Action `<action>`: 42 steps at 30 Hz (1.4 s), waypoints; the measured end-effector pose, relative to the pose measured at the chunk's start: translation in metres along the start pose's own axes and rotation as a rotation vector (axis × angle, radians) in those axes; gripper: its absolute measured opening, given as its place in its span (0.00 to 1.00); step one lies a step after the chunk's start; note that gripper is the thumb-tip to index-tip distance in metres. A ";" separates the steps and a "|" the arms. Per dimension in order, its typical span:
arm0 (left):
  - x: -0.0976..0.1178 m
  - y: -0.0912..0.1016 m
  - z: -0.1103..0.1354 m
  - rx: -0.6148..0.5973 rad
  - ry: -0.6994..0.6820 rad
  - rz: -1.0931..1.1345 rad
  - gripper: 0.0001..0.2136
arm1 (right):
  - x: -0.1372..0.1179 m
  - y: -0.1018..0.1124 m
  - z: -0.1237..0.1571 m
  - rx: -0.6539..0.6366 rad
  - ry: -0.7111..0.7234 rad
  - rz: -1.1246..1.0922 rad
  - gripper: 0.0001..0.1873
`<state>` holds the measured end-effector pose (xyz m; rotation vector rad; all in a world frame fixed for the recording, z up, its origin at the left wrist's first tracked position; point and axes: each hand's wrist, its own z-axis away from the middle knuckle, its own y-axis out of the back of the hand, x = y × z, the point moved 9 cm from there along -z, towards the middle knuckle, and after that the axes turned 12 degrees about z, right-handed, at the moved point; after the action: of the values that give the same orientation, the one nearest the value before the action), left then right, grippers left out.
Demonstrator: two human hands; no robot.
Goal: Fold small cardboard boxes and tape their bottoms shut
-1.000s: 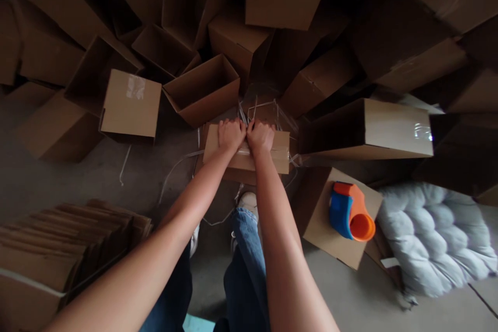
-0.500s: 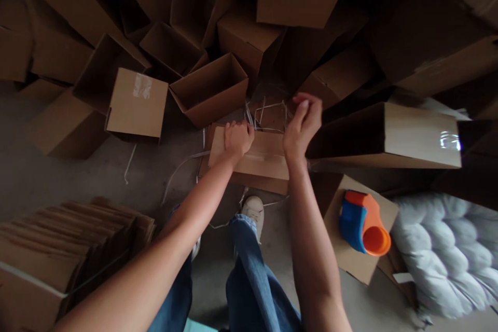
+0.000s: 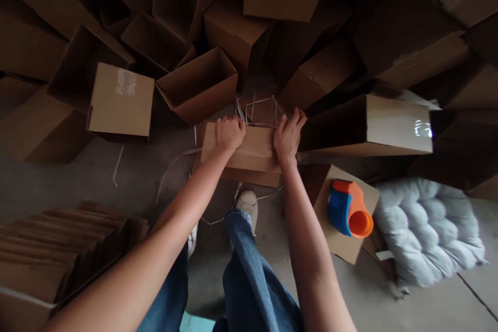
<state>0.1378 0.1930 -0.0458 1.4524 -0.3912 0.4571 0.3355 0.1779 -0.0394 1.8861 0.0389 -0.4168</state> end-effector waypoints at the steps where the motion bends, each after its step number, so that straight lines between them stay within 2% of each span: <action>1: 0.000 0.000 0.000 0.006 -0.002 -0.004 0.19 | 0.003 -0.002 -0.001 -0.013 -0.014 -0.007 0.29; 7: 0.000 -0.002 -0.001 0.004 -0.008 -0.012 0.19 | 0.008 -0.013 -0.004 -0.084 -0.060 0.022 0.29; 13: 0.000 -0.002 -0.002 0.003 -0.004 -0.022 0.19 | 0.013 -0.023 -0.005 -0.177 -0.128 0.069 0.24; 20: -0.001 -0.001 -0.003 0.012 -0.004 -0.022 0.19 | 0.014 -0.020 -0.003 -0.238 -0.228 0.104 0.22; 26: 0.001 0.001 -0.004 0.015 -0.010 -0.064 0.19 | 0.009 -0.018 -0.003 -0.324 -0.251 0.162 0.22; 42: 0.000 0.000 -0.012 -0.014 0.015 -0.025 0.21 | 0.008 -0.021 -0.005 -0.294 -0.232 0.143 0.27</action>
<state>0.1377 0.2050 -0.0465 1.4380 -0.3633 0.4447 0.3398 0.1880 -0.0593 1.5315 -0.1795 -0.5003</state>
